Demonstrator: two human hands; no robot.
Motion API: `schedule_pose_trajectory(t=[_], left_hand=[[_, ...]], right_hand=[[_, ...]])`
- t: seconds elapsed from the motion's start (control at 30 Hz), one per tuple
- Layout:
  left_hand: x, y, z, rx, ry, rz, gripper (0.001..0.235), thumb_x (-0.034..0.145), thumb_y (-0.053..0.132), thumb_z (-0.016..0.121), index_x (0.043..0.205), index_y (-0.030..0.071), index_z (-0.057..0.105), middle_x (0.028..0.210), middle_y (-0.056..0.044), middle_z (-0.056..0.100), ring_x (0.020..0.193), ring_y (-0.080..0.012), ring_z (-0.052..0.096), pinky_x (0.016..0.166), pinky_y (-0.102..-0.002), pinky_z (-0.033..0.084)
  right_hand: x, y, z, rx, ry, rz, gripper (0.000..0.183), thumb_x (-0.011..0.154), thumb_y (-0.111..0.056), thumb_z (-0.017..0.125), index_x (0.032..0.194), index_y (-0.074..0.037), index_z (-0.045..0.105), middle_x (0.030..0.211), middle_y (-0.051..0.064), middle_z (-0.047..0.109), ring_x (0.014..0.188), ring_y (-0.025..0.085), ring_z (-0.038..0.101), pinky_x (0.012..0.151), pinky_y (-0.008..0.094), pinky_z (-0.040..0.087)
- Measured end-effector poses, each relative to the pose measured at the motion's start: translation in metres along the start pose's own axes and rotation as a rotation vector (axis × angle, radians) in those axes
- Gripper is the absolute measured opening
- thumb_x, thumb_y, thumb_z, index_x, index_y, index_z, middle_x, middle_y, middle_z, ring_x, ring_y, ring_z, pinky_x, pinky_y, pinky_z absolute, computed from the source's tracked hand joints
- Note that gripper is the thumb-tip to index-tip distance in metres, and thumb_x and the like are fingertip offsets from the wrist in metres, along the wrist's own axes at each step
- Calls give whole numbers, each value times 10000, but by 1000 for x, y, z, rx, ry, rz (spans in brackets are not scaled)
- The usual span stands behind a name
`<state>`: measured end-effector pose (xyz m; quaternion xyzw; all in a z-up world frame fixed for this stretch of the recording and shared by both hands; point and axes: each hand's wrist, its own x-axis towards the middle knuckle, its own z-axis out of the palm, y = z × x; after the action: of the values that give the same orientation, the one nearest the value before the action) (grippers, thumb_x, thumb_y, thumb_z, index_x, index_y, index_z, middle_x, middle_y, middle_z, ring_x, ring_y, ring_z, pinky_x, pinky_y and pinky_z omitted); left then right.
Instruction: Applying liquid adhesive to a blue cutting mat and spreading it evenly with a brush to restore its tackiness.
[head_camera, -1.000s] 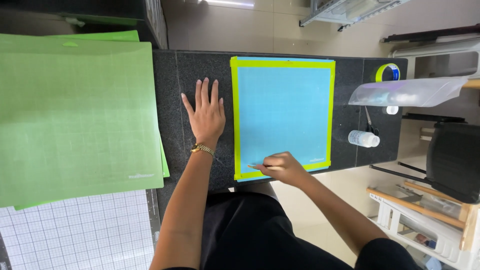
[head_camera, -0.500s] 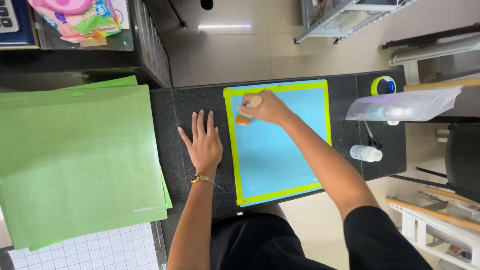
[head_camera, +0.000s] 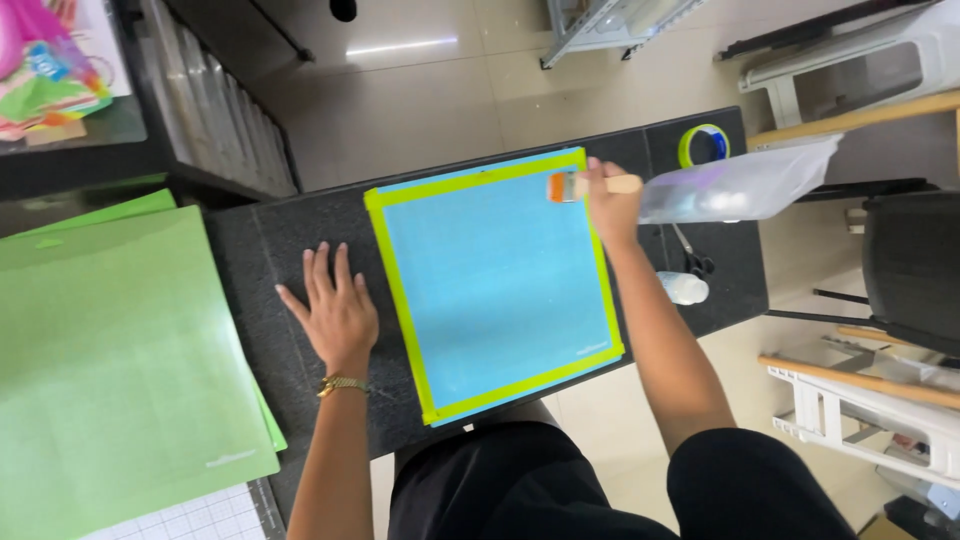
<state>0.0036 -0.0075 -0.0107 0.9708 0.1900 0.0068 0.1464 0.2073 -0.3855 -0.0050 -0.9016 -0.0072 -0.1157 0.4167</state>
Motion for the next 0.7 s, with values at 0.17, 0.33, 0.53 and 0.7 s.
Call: schedule_pose_trajectory(t=[0.17, 0.33, 0.53, 0.7], left_hand=[[0, 2, 4, -3, 58, 18, 425, 1100, 282, 452, 1517, 206, 484, 1588, -58, 423, 1541, -228, 301, 1204, -661, 65], [-3, 4, 6, 38, 90, 12, 401, 1122, 284, 434, 1508, 201, 505, 1558, -62, 458, 1534, -235, 329, 1204, -661, 84], [-4, 6, 3, -9, 87, 8, 409, 1122, 266, 438, 1519, 178, 476, 1556, -78, 435, 1530, -249, 314, 1196, -657, 73], [-2, 6, 1, -52, 70, -7, 400, 1147, 312, 395, 1516, 180, 473, 1551, -75, 431, 1539, -240, 296, 1199, -653, 37]], right_hand=[[13, 5, -49, -174, -24, -16, 249, 1034, -240, 734, 830, -100, 765, 574, 65, 655, 562, 247, 673, 569, 354, 509], [27, -31, -46, -216, -94, -225, 128, 990, -220, 799, 933, -105, 810, 713, 75, 745, 710, 294, 749, 634, 352, 573], [-29, -72, -52, -320, -415, -567, 204, 993, -209, 730, 872, -47, 760, 710, 125, 728, 649, 266, 705, 636, 354, 571], [-153, -55, -76, -373, -627, -936, 143, 940, -212, 701, 861, -145, 603, 748, 29, 600, 704, 211, 635, 602, 333, 546]])
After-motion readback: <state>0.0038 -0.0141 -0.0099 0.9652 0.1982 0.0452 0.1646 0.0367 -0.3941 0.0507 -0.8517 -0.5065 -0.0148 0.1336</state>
